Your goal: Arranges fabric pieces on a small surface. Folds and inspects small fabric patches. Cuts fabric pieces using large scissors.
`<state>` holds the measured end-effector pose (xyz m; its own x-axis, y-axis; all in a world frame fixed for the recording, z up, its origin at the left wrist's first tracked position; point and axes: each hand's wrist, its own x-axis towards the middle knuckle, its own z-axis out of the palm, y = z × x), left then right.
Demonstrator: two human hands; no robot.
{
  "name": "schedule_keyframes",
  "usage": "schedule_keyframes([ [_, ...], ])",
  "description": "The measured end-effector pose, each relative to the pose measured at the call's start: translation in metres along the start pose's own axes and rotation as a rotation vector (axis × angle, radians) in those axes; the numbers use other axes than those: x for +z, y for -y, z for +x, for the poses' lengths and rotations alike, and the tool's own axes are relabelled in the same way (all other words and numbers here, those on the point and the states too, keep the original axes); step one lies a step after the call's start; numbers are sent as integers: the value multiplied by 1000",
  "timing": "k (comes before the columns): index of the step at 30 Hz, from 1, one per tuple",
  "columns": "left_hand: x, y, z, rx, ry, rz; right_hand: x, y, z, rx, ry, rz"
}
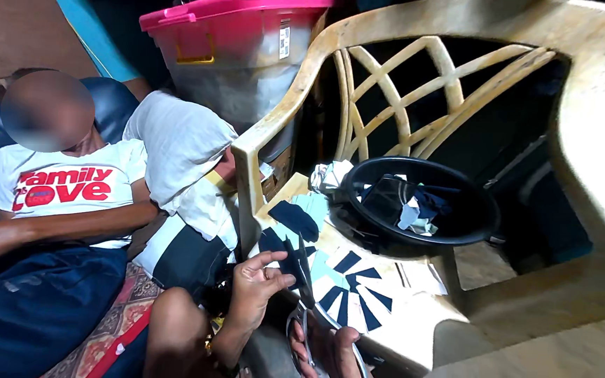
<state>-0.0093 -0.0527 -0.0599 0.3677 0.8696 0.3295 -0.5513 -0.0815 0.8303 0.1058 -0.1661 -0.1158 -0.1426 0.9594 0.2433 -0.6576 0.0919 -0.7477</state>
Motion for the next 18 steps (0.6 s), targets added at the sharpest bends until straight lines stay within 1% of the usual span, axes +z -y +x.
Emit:
schedule_keyframes([
  [3,3,0,0,-17,-11,-25,6,2,0,14,-64,28],
  [6,5,-1,0,-20,-18,-24,12,6,-1,-3,-167,-57],
  [9,3,1,1,-10,12,-33,13,8,-1,-2,-222,-75],
  [11,3,-1,1,-20,27,-24,13,10,-3,-4,-216,-101],
  [14,2,0,-2,-52,78,9,4,9,-3,7,-152,-119],
  [16,3,3,-4,-65,91,14,3,10,-4,-3,-167,-146],
  [18,5,6,-4,-69,88,14,6,14,-6,-4,-223,-174],
])
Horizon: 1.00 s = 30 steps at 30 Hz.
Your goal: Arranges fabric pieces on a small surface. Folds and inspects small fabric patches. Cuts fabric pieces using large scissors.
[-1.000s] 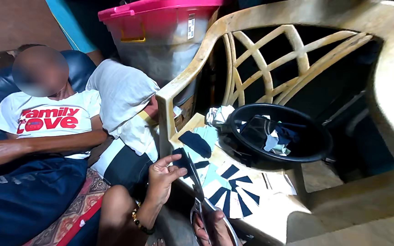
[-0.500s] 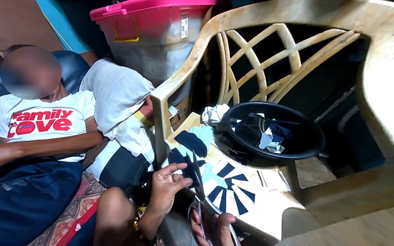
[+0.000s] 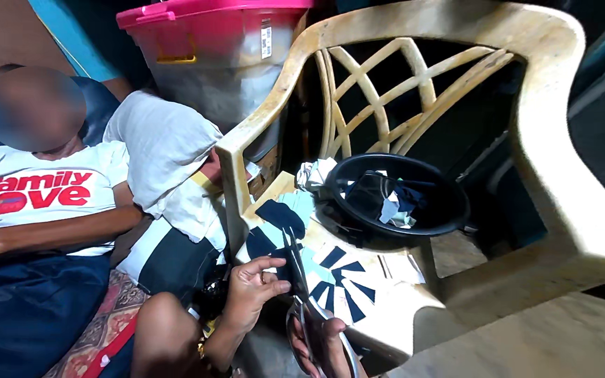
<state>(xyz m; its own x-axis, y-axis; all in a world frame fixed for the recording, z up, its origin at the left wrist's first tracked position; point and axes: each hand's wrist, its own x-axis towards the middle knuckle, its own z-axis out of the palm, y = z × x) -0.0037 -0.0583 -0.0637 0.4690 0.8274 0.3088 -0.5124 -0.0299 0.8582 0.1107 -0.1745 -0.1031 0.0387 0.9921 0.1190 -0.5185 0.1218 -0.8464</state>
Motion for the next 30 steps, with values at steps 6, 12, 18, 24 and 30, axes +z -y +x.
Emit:
schedule_keyframes([
  [6,-1,4,1,8,-7,63,10,22,-5,-117,-325,-414],
  [12,-11,7,10,54,-3,176,-10,81,-18,-66,-886,-1273],
  [18,-3,5,20,-32,1,179,-30,105,-3,424,-987,-1437],
  [24,3,8,34,-87,1,105,-47,112,21,580,-1001,-1548],
  [30,11,14,48,-173,33,130,-71,104,51,447,-899,-1656],
])
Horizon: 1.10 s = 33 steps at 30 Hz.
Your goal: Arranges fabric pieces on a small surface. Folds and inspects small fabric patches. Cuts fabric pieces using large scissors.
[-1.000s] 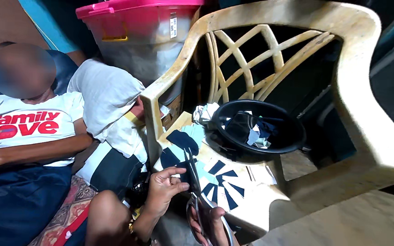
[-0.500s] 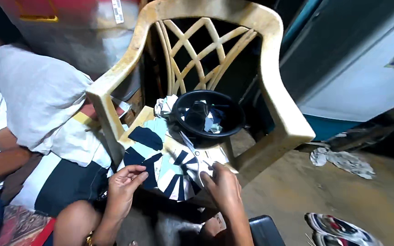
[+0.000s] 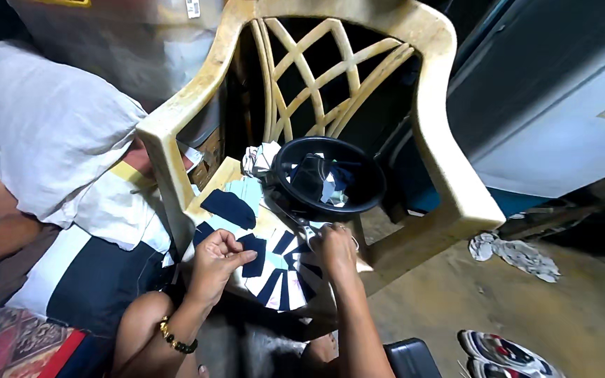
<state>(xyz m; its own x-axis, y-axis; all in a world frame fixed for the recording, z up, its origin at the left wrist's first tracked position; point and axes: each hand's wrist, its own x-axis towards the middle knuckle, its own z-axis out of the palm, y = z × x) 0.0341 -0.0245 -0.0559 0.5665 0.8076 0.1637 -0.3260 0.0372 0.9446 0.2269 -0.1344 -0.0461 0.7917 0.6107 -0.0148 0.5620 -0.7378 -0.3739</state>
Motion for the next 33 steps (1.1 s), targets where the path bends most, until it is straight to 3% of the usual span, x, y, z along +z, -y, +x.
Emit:
schedule_keyframes([
  [7,11,15,9,-84,15,-80,11,12,27,-49,105,-84],
  [12,13,23,7,-10,46,-100,15,12,23,-44,62,-117],
  [16,13,29,4,58,63,-29,18,6,-2,-372,-317,256],
  [18,13,31,2,85,78,10,17,10,-19,-513,-276,493],
  [21,15,33,-2,117,114,39,21,14,-35,-587,-149,711],
  [26,16,39,-6,169,172,29,30,13,-42,-659,-297,820],
  [29,16,37,-7,89,210,-22,33,10,-44,-680,-323,825],
  [33,16,30,-11,-139,223,-117,38,6,-46,-739,-340,878],
])
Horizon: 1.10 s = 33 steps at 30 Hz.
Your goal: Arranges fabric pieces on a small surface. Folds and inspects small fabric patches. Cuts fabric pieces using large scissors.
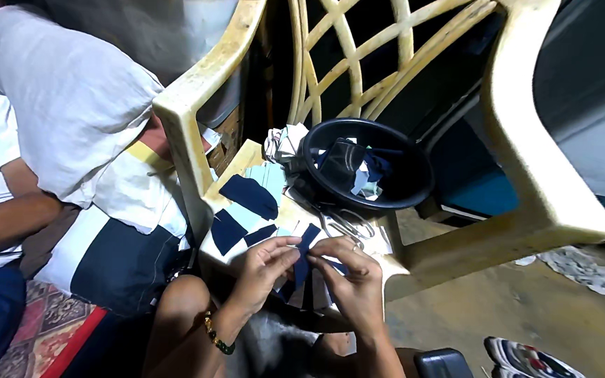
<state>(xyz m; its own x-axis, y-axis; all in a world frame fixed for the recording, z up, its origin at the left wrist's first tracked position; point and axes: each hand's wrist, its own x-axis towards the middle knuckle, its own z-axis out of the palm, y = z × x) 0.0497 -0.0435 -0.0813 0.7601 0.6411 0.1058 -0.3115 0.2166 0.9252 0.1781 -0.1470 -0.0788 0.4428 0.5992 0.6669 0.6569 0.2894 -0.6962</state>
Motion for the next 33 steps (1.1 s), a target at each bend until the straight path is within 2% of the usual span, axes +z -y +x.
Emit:
schedule_keyframes([
  [2,1,-3,-1,-78,-13,-42,1,-2,-2,-23,14,34],
  [6,0,-5,-2,-122,-32,-53,3,-1,-5,-50,24,48],
  [15,-6,-9,-6,-126,-15,-78,11,1,-6,-125,-42,71],
  [23,-8,-10,-6,-133,-22,-153,13,7,-9,-147,40,-31],
  [28,-9,-12,-7,-139,-25,-90,11,5,-11,-161,69,-9],
  [30,-12,-14,-6,-90,-45,-53,8,5,-10,-140,75,60],
  [33,-28,-21,2,109,-140,163,3,7,-10,-72,66,171],
])
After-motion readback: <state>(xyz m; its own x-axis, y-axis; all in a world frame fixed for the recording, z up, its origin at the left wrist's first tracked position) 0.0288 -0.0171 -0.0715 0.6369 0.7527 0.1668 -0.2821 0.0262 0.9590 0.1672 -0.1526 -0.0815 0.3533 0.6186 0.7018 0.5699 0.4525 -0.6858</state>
